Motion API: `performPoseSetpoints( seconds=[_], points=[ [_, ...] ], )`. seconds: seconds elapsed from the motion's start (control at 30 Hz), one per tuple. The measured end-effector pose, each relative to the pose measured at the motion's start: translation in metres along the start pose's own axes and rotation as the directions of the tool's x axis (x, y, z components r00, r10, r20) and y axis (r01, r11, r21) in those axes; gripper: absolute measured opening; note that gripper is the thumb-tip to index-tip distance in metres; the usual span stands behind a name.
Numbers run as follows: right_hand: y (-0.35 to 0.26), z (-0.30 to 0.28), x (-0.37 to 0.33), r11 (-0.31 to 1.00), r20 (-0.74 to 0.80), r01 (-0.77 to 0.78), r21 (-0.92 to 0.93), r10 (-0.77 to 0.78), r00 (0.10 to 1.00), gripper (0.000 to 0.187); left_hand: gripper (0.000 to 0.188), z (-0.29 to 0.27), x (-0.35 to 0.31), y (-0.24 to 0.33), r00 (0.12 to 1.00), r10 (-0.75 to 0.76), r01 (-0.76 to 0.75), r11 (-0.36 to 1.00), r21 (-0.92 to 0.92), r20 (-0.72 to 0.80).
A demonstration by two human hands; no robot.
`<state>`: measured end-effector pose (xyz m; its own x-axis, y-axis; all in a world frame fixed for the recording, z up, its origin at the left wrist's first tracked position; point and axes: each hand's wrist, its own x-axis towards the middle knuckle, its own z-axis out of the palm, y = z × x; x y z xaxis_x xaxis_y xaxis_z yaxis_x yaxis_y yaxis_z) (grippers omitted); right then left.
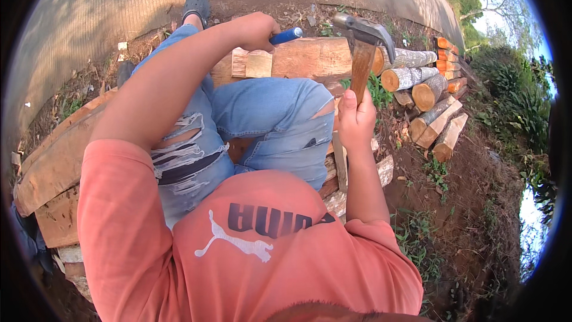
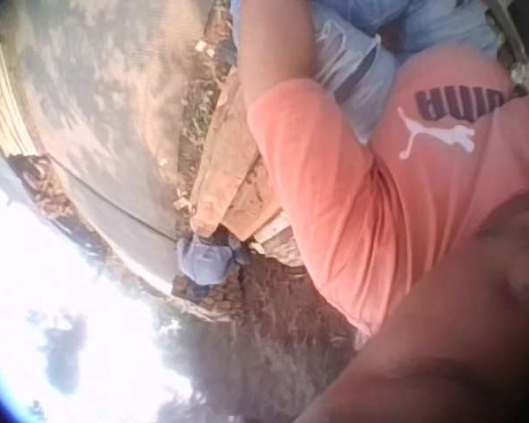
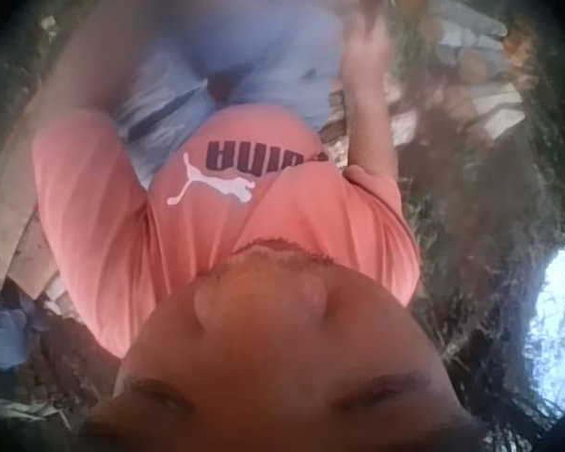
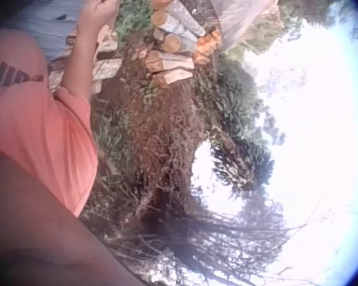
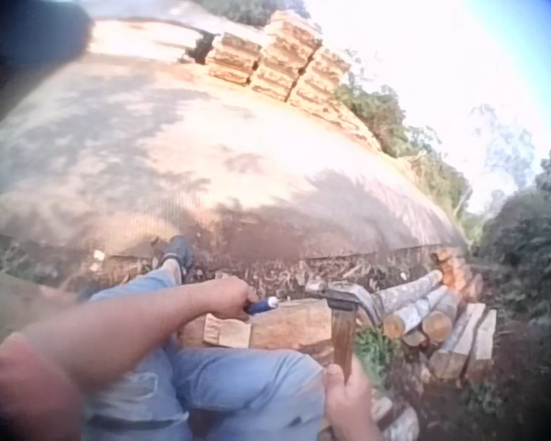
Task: The person sits on a log and uses a hammer and a metal wedge to split small pieces of wood. They repeatedly position the wedge on the wood and strike it with the hammer to separate the pieces.
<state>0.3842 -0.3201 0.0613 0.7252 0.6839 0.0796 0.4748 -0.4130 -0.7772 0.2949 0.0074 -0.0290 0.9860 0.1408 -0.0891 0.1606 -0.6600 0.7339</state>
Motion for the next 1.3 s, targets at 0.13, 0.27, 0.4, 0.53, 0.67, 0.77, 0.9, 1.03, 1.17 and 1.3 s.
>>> performPoseSetpoints(
  seconds=[0.13, 0.27, 0.4, 0.53, 0.67, 0.77, 0.9, 1.03, 1.17, 1.3],
  points=[
    [-0.019, 0.004, 0.016, 0.911, 0.171, 0.038, -0.41, 0.036, 0.985, 0.035, 0.03, -0.005, -0.006, 0.006, 0.999, -0.031, 0.029, 0.996, 0.081, 0.02],
    [-0.014, 0.009, 0.017, 0.928, 0.187, 0.026, -0.372, 0.048, 0.981, 0.034, 0.035, -0.007, -0.01, 0.005, 0.999, -0.047, 0.047, 0.999, -0.007, 0.013],
    [-0.025, 0.001, 0.019, 0.959, 0.21, -0.045, -0.279, 0.107, 0.972, 0.033, 0.04, -0.014, -0.017, 0.021, 1.0, -0.016, 0.015, 0.999, -0.032, -0.016],
    [-0.024, -0.005, 0.019, 0.992, 0.081, -0.022, -0.127, 0.032, 0.996, 0.034, 0.043, -0.018, -0.021, 0.025, 1.0, -0.006, 0.004, 0.995, -0.101, -0.021],
    [-0.03, -0.001, 0.024, 0.907, 0.178, 0.057, -0.417, 0.02, 0.984, 0.036, 0.044, -0.021, -0.022, 0.02, 0.999, -0.044, 0.048, 0.977, -0.207, 0.023],
    [-0.035, -0.018, 0.03, 0.979, 0.21, -0.115, -0.17, 0.15, 0.966, 0.038, 0.044, -0.023, -0.021, 0.023, 0.998, -0.046, 0.057, 0.969, -0.239, 0.049],
    [-0.012, 0.005, 0.025, 0.988, 0.056, 0.064, -0.143, -0.057, 0.997, 0.036, 0.044, -0.021, -0.018, 0.019, 0.998, -0.046, 0.054, 0.967, -0.248, 0.036],
    [-0.018, -0.02, 0.039, 0.92, 0.177, 0.086, -0.384, -0.018, 0.984, 0.037, 0.043, -0.023, -0.021, 0.019, 0.996, -0.055, 0.069, 0.969, -0.239, 0.068],
    [-0.002, -0.014, 0.026, 0.998, 0.139, -0.015, 0.056, 0.007, 0.99, 0.035, 0.044, -0.022, -0.02, 0.022, 0.996, -0.046, 0.063, 0.965, -0.256, 0.071],
    [-0.013, -0.01, 0.032, 0.981, 0.26, 0.022, -0.193, 0.029, 0.965, 0.036, 0.048, -0.025, -0.021, 0.019, 0.993, -0.061, 0.085, 0.965, -0.248, 0.103]
  ],
)
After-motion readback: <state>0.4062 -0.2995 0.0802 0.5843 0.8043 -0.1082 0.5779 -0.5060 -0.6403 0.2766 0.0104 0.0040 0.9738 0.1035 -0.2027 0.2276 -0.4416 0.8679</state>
